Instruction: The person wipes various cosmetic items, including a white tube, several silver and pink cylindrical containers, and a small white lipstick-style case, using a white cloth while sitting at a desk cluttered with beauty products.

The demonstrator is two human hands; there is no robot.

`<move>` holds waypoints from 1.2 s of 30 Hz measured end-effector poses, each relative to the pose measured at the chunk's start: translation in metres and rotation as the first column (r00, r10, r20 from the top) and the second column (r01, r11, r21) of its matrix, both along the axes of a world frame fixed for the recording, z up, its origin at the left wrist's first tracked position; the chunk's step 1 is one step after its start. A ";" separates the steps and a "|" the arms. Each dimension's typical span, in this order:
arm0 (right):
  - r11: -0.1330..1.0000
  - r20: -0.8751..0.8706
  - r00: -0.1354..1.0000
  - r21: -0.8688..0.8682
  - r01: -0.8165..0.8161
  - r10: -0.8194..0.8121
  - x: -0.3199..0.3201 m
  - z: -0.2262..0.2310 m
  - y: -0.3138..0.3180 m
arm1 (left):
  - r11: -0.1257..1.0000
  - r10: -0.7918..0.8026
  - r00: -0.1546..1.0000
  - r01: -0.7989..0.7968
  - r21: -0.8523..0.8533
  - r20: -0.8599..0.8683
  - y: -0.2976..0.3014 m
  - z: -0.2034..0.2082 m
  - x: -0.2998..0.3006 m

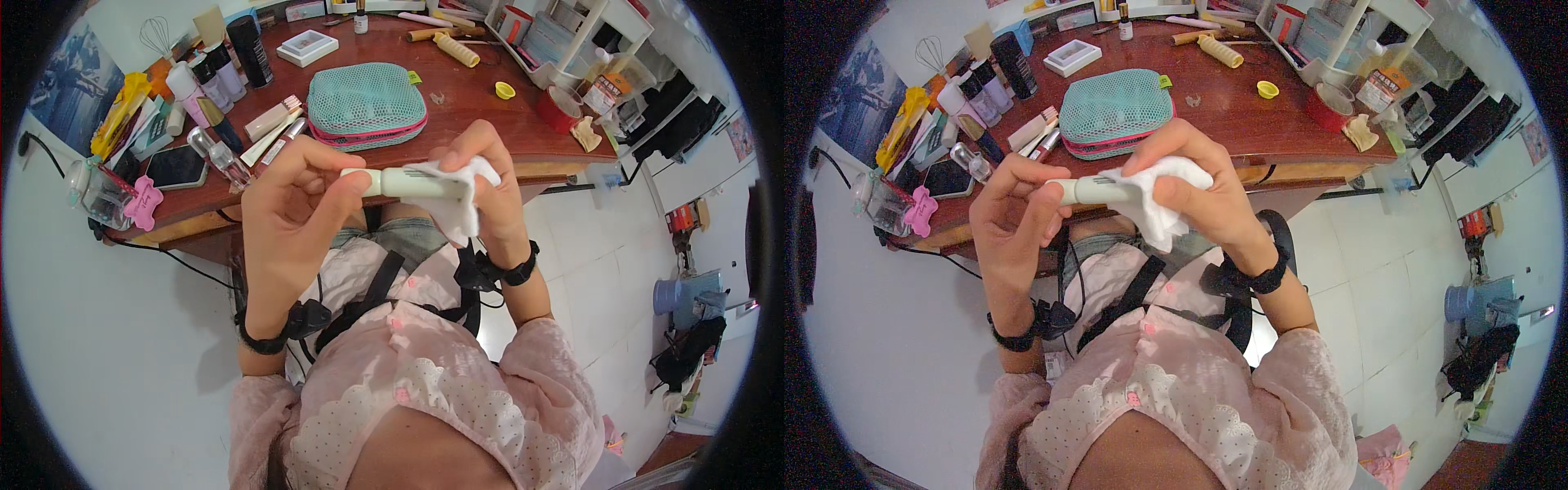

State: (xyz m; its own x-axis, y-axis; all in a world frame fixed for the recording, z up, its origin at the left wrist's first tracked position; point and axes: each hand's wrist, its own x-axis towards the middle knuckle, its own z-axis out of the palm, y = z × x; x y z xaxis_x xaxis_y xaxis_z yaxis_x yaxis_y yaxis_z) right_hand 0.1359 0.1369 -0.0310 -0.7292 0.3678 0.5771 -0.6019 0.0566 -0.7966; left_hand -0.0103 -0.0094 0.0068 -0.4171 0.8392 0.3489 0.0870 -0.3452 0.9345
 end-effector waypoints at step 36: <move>0.806 0.059 0.889 0.453 0.382 -0.454 -0.014 0.007 -0.030 | 0.974 0.107 0.913 -0.017 0.226 -0.393 0.000 -0.009 -0.002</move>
State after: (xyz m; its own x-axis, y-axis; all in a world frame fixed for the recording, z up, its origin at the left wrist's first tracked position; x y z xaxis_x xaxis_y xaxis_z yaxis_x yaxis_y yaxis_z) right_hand 0.1215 0.1071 -0.0238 -0.6540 0.4083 0.6368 -0.3118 0.6214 -0.7187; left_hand -0.0121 -0.0093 -0.0020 -0.2527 0.7030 0.6647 0.4659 -0.5137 0.7204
